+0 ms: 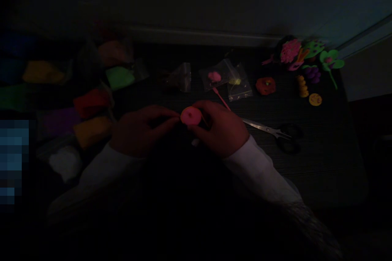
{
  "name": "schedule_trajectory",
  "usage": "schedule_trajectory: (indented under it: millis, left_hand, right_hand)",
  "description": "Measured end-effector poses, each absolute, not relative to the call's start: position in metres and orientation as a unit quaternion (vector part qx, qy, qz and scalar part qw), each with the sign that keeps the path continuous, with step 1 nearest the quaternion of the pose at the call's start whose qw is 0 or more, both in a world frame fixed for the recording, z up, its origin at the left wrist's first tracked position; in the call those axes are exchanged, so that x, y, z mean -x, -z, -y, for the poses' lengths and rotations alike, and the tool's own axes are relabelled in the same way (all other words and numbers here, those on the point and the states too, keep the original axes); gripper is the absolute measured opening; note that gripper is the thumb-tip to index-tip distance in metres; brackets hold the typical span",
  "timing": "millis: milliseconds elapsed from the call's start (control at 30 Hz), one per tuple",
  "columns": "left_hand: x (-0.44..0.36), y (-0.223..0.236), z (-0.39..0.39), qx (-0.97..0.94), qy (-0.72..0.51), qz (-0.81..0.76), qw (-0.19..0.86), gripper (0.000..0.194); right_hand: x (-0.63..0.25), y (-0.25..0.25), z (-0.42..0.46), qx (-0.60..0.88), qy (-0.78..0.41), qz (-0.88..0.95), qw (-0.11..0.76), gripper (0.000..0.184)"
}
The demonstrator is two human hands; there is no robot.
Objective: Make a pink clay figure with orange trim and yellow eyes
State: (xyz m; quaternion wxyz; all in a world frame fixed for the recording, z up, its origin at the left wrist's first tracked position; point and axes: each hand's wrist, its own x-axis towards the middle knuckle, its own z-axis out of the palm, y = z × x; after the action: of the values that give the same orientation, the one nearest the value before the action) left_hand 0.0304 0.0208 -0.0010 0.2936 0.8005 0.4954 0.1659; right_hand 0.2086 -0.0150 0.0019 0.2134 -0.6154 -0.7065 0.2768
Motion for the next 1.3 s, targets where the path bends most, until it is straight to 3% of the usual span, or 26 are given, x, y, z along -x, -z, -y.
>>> schedule_trajectory:
  millis: [1300]
  left_hand:
    - [-0.0362,0.0015,-0.0163,-0.801,-0.166,-0.496,0.290,0.020]
  right_hand:
    - [-0.2075,-0.0015,0.0148,0.615,-0.260,0.713,0.216,0.035]
